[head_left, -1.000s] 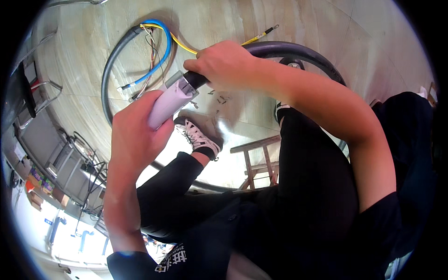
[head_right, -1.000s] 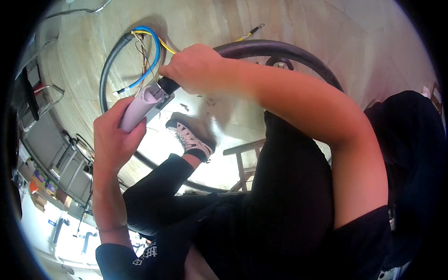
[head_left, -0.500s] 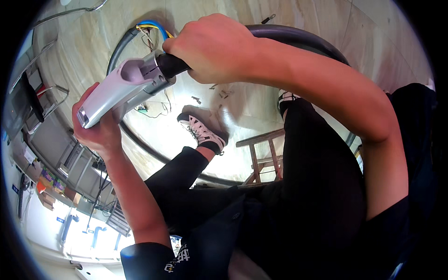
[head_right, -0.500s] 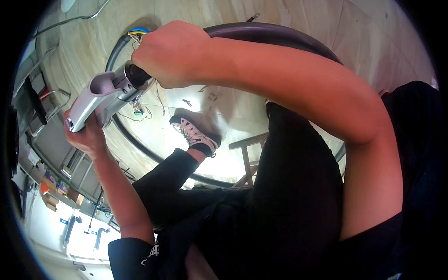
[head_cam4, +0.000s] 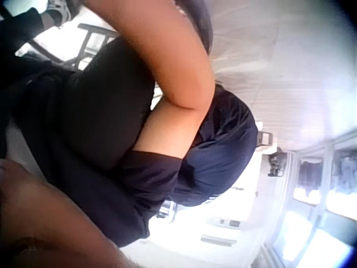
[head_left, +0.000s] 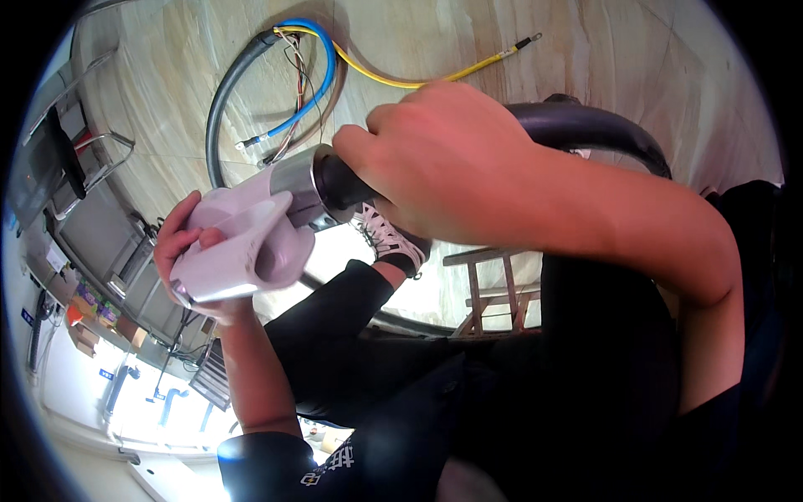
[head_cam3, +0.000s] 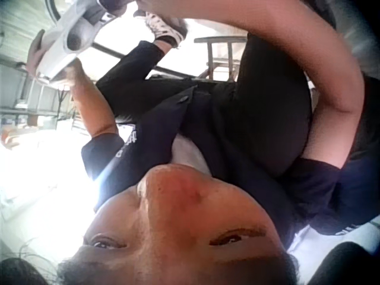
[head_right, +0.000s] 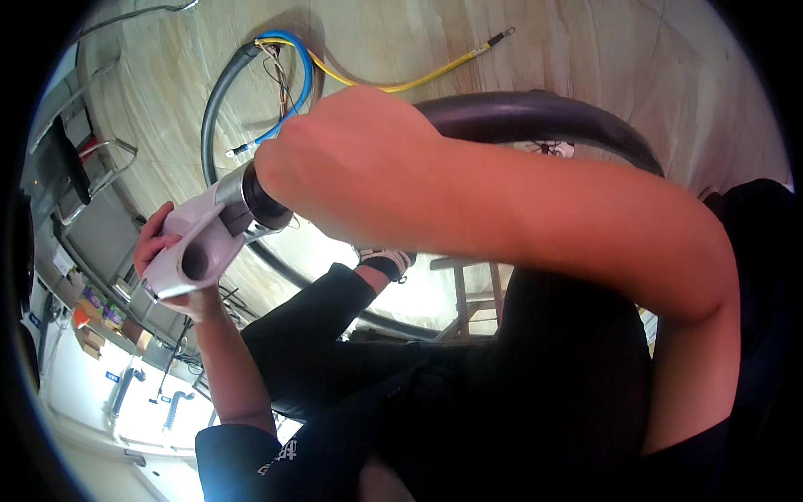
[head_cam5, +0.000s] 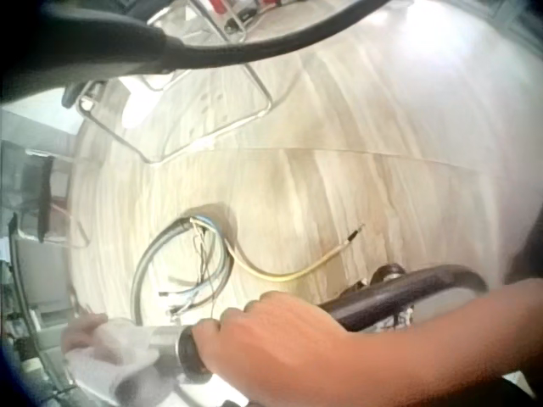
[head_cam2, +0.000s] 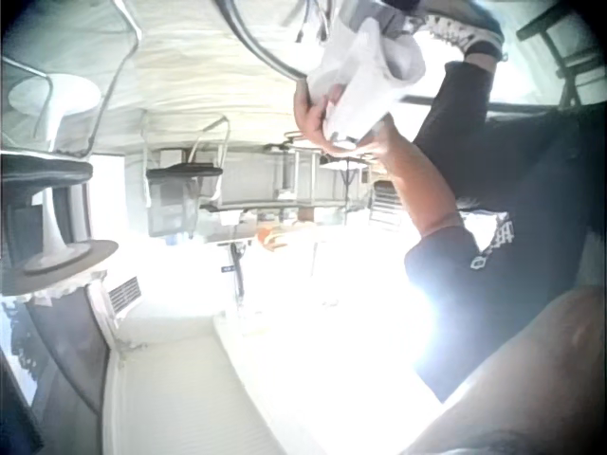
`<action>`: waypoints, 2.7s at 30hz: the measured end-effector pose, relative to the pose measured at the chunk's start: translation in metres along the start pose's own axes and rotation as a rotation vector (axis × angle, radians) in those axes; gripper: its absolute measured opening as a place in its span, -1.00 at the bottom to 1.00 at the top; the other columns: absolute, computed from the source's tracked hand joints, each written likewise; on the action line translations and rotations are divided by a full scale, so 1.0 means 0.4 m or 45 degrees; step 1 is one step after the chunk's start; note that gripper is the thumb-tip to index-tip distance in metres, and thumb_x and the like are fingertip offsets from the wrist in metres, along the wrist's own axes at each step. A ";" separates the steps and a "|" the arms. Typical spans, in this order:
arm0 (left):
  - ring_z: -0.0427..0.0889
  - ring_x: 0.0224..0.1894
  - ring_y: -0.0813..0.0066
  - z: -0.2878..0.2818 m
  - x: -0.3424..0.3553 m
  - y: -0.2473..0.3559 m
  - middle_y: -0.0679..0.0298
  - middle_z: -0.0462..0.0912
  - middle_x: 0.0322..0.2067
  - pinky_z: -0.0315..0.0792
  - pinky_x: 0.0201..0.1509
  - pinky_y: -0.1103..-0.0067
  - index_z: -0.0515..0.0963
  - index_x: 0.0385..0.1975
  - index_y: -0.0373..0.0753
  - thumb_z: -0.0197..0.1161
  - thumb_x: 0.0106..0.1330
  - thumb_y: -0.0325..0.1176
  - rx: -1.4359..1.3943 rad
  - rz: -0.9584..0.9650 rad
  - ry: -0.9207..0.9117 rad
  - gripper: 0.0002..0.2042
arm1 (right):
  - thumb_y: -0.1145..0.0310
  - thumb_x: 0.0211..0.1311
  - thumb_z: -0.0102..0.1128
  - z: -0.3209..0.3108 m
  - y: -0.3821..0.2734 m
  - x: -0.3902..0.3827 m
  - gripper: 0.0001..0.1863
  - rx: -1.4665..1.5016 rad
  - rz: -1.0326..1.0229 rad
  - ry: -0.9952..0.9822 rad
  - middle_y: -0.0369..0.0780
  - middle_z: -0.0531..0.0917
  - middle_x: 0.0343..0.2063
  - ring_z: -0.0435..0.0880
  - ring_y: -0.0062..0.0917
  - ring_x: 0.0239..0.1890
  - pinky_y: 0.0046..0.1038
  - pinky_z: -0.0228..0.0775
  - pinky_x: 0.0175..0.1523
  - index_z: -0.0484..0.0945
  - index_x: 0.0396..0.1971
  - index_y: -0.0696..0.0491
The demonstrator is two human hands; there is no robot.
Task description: The person uses a screwdriver to loosen and tighten screws on a charging plug, manipulates a thick black cable, and fits internal components into the plug casing.
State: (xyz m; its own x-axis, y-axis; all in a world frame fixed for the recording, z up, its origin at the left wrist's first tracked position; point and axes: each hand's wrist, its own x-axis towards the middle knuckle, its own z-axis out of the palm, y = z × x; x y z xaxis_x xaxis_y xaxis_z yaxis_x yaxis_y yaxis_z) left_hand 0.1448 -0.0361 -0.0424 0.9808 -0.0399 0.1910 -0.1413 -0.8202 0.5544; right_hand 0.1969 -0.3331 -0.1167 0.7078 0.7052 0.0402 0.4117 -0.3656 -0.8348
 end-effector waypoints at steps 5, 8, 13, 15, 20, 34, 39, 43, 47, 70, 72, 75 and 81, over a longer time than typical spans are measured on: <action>0.61 0.01 0.14 0.004 0.008 0.026 -0.08 0.59 -0.01 0.56 0.09 0.27 0.46 -0.25 -0.13 0.38 0.27 -0.08 -0.053 -0.068 -0.003 -0.69 | 0.26 -0.16 0.49 -0.019 -0.019 0.000 -0.62 0.071 0.105 -0.105 -0.18 0.54 -0.61 0.61 -0.22 -0.51 -0.24 0.42 -0.39 0.49 -0.42 0.12; 0.60 0.01 0.15 -0.005 0.005 0.014 -0.06 0.57 0.00 0.56 0.09 0.26 0.43 -0.23 -0.14 0.38 0.27 -0.05 -0.069 -0.046 -0.036 -0.65 | 0.20 -0.18 0.53 -0.015 -0.022 -0.001 -0.57 0.096 0.059 -0.048 -0.20 0.52 -0.62 0.60 -0.24 -0.52 -0.26 0.40 -0.37 0.47 -0.43 0.11; 0.57 0.02 0.18 0.002 -0.003 0.006 -0.02 0.53 0.03 0.56 0.09 0.25 0.39 -0.17 -0.14 0.36 0.28 -0.03 -0.101 -0.082 -0.016 -0.62 | 0.14 -0.19 0.55 -0.008 -0.025 0.004 -0.52 0.021 0.001 0.024 -0.22 0.49 -0.64 0.58 -0.26 -0.54 -0.28 0.37 -0.37 0.43 -0.45 0.09; 0.57 0.02 0.18 0.005 -0.006 0.014 -0.02 0.52 0.04 0.56 0.10 0.25 0.38 -0.15 -0.14 0.34 0.29 -0.02 -0.114 -0.107 -0.016 -0.61 | 0.14 -0.19 0.55 -0.012 -0.030 0.006 -0.52 0.020 0.026 -0.011 -0.22 0.48 -0.64 0.58 -0.27 -0.54 -0.28 0.37 -0.37 0.43 -0.44 0.09; 0.56 0.03 0.19 0.011 0.001 0.031 -0.01 0.50 0.07 0.53 0.13 0.24 0.37 -0.13 -0.13 0.31 0.32 0.00 -0.134 -0.132 -0.024 -0.61 | 0.13 -0.19 0.54 -0.015 -0.036 0.005 -0.52 0.053 0.025 0.003 -0.23 0.48 -0.65 0.57 -0.30 -0.56 -0.29 0.37 -0.38 0.43 -0.44 0.09; 0.54 0.07 0.16 0.023 -0.002 0.054 -0.02 0.48 0.08 0.52 0.15 0.22 0.36 -0.12 -0.14 0.30 0.32 0.03 -0.180 -0.180 0.009 -0.58 | 0.18 -0.20 0.51 -0.021 -0.043 0.002 -0.55 0.032 0.030 -0.013 -0.24 0.45 -0.66 0.56 -0.30 -0.56 -0.31 0.34 -0.42 0.42 -0.44 0.09; 0.55 0.07 0.15 0.004 -0.004 0.022 -0.03 0.49 0.06 0.54 0.13 0.22 0.38 -0.13 -0.14 0.31 0.31 0.01 -0.104 -0.127 -0.033 -0.60 | 0.23 -0.19 0.48 -0.014 -0.036 0.002 -0.59 0.010 0.013 0.023 -0.22 0.47 -0.65 0.57 -0.28 -0.54 -0.29 0.35 -0.42 0.43 -0.43 0.08; 0.59 0.01 0.17 0.000 -0.002 0.002 -0.07 0.52 0.04 0.54 0.08 0.27 0.39 -0.16 -0.17 0.36 0.28 -0.03 -0.099 -0.112 -0.047 -0.59 | 0.28 -0.22 0.46 -0.007 -0.024 0.003 -0.60 -0.048 0.008 -0.004 -0.19 0.49 -0.63 0.59 -0.25 -0.53 -0.25 0.39 -0.41 0.46 -0.40 0.09; 0.53 0.11 0.09 -0.019 0.012 -0.013 -0.12 0.48 0.12 0.48 0.17 0.21 0.39 -0.02 -0.22 0.38 0.25 0.02 -0.049 -0.164 -0.202 -0.48 | 0.34 -0.16 0.45 -0.017 -0.009 0.018 -0.64 0.009 0.104 -0.127 -0.14 0.58 -0.56 0.66 -0.23 -0.45 -0.26 0.48 -0.33 0.55 -0.32 0.11; 0.01 0.51 0.08 -0.148 0.000 0.114 0.14 0.11 0.45 -0.20 0.55 -0.04 0.13 0.44 -0.14 0.46 0.06 0.13 -1.555 -0.573 0.162 -0.02 | 0.27 -0.17 0.44 -0.199 0.068 0.003 -0.45 0.580 0.250 0.046 -0.08 0.70 -0.25 0.69 -0.35 -0.23 -0.41 0.50 0.01 0.60 -0.11 0.22; 0.00 0.51 0.07 -0.165 -0.007 0.191 0.13 0.10 0.45 -0.20 0.54 -0.06 0.11 0.44 -0.18 0.44 0.12 0.08 -1.147 -0.238 0.014 -0.06 | 0.29 -0.19 0.43 -0.166 0.093 -0.014 -0.43 0.712 0.215 0.216 -0.11 0.71 -0.22 0.68 -0.42 -0.17 -0.42 0.48 0.05 0.59 -0.09 0.22; 0.14 0.46 0.02 -0.176 -0.011 0.318 0.08 0.20 0.41 -0.06 0.50 -0.06 0.18 0.41 -0.22 0.37 0.24 0.03 -0.837 0.062 0.085 -0.19 | 0.40 -0.18 0.47 -0.206 0.004 -0.047 -0.41 0.778 0.321 0.262 -0.18 0.70 -0.18 0.66 -0.48 -0.09 -0.43 0.45 0.11 0.57 -0.03 0.22; 0.45 0.26 0.05 -0.165 0.114 0.548 -0.12 0.38 0.24 0.34 0.37 0.17 0.26 0.29 -0.38 0.48 0.19 -0.19 -0.722 0.771 0.260 -0.26 | 0.41 -0.16 0.54 -0.265 -0.055 -0.119 -0.43 0.879 0.235 0.367 -0.20 0.69 -0.23 0.64 -0.49 -0.19 -0.42 0.48 -0.02 0.57 -0.06 0.22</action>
State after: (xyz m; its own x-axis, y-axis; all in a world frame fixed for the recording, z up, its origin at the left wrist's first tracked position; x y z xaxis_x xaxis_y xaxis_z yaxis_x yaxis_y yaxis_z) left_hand 0.1498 -0.1801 0.1413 0.6789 -0.2311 0.6969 -0.7325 -0.2791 0.6210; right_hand 0.2152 -0.4231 -0.0420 0.8908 0.4489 -0.0709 -0.1125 0.0666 -0.9914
